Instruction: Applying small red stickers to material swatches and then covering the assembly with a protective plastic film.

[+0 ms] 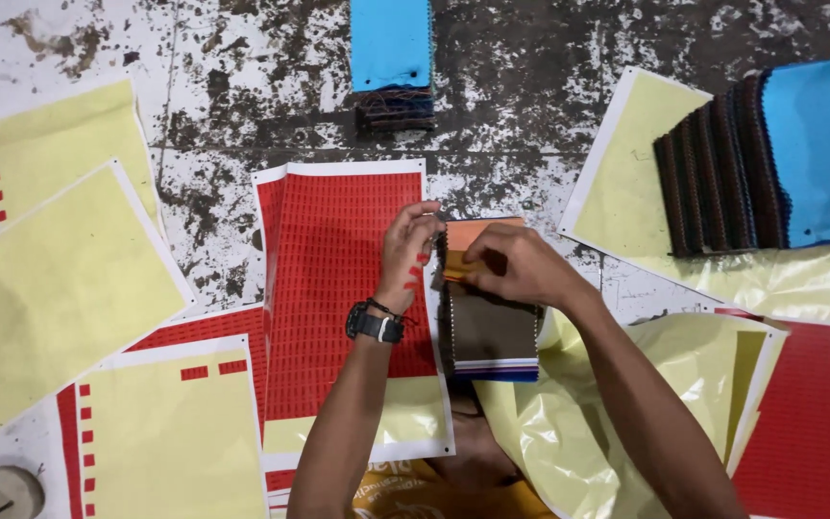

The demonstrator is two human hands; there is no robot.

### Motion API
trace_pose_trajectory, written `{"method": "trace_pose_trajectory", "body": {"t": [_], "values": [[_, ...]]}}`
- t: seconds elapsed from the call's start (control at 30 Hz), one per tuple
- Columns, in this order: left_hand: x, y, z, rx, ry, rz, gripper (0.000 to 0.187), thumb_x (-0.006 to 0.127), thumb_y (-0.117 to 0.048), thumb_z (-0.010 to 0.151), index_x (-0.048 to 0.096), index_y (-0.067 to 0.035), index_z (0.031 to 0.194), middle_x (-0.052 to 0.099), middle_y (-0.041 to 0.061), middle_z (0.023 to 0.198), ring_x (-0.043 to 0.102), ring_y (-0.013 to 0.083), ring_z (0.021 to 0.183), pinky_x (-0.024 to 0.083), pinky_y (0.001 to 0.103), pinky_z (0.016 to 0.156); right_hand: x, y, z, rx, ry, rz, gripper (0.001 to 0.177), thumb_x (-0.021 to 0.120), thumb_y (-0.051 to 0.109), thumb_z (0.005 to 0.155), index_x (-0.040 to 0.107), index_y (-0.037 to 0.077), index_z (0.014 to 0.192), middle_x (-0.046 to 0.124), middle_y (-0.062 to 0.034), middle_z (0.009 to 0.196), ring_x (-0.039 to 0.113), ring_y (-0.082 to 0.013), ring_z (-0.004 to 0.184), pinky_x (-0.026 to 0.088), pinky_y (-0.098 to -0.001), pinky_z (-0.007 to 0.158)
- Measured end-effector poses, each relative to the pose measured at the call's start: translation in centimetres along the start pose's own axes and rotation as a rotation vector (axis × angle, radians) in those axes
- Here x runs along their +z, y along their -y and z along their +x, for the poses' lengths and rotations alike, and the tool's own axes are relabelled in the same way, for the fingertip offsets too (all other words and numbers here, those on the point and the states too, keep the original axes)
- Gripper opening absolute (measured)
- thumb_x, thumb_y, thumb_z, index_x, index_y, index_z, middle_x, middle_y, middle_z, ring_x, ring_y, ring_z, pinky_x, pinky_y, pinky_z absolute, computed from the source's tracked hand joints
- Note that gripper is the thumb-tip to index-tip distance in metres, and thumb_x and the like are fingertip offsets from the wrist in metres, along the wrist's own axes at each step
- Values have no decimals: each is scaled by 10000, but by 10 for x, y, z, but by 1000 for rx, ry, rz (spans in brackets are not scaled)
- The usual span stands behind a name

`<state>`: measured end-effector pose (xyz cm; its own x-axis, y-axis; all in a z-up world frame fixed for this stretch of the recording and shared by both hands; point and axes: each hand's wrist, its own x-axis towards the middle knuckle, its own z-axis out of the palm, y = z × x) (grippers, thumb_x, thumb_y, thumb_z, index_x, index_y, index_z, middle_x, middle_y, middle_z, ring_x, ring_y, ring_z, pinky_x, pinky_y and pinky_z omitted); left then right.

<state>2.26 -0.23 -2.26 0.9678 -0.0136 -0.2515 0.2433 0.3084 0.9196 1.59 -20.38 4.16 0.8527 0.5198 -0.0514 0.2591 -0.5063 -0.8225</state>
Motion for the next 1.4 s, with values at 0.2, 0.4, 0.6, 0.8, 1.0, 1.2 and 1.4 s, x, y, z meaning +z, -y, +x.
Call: {"method": "trace_pose_trajectory", "body": {"t": [0.2, 0.4, 0.6, 0.8, 1.0, 1.2, 1.4], "values": [[29, -7, -3, 22, 46, 156, 303, 600, -163, 941, 682, -97, 1225, 652, 77, 841, 612, 133, 826, 537, 301, 763, 9, 3, 4, 19, -58, 398, 139, 736, 147, 955, 772, 49, 1047, 781, -168, 936, 731, -273, 991, 573, -447, 802], [24, 12, 4, 213, -98, 405, 203, 666, -148, 933, 741, -131, 1121, 703, 77, 742, 664, 115, 723, 539, 278, 662, 24, -27, 0, 42, -67, 389, 126, 708, 123, 969, 765, 27, 1028, 764, -142, 797, 677, -163, 888, 568, -395, 714], [2, 22, 11, 452, -288, 664, 173, 599, -101, 913, 718, -134, 1034, 725, 116, 867, 714, 368, 836, 586, 384, 690, 12, -33, 13, 125, -73, 147, 154, 654, 155, 990, 742, 40, 1041, 740, -213, 810, 731, -364, 801, 554, -462, 710], [-16, 20, -6, 469, -134, 982, 178, 646, -144, 885, 763, -226, 991, 642, 6, 940, 694, 299, 886, 585, 414, 746, 17, -45, 28, 190, -30, -71, 180, 612, 208, 1000, 738, 79, 997, 740, -179, 894, 713, -416, 916, 549, -501, 790], [-11, 36, -4, 708, -105, 1224, 164, 668, -127, 857, 763, -234, 938, 604, -23, 936, 676, 267, 876, 567, 399, 718, 24, -47, 33, 213, -8, -168, 198, 600, 195, 1007, 737, 54, 1023, 741, -195, 913, 709, -430, 924, 566, -495, 742], [-13, 46, -3, 763, -77, 1473, 215, 580, -210, 966, 740, -329, 1046, 533, -38, 926, 617, 244, 789, 493, 389, 598, 47, -71, 37, 245, -48, -288, 215, 606, 245, 1007, 745, 81, 1019, 716, -138, 865, 720, -364, 883, 577, -456, 717], [-5, 42, -5, 703, -45, 1679, 232, 541, -222, 964, 693, -352, 1081, 521, -42, 983, 586, 229, 831, 450, 379, 623, 20, -14, 27, 289, -72, -547, 345, 672, 71, 896, 688, 40, 1240, 633, -200, 1089, 672, -453, 1016, 592, -580, 777]]}}
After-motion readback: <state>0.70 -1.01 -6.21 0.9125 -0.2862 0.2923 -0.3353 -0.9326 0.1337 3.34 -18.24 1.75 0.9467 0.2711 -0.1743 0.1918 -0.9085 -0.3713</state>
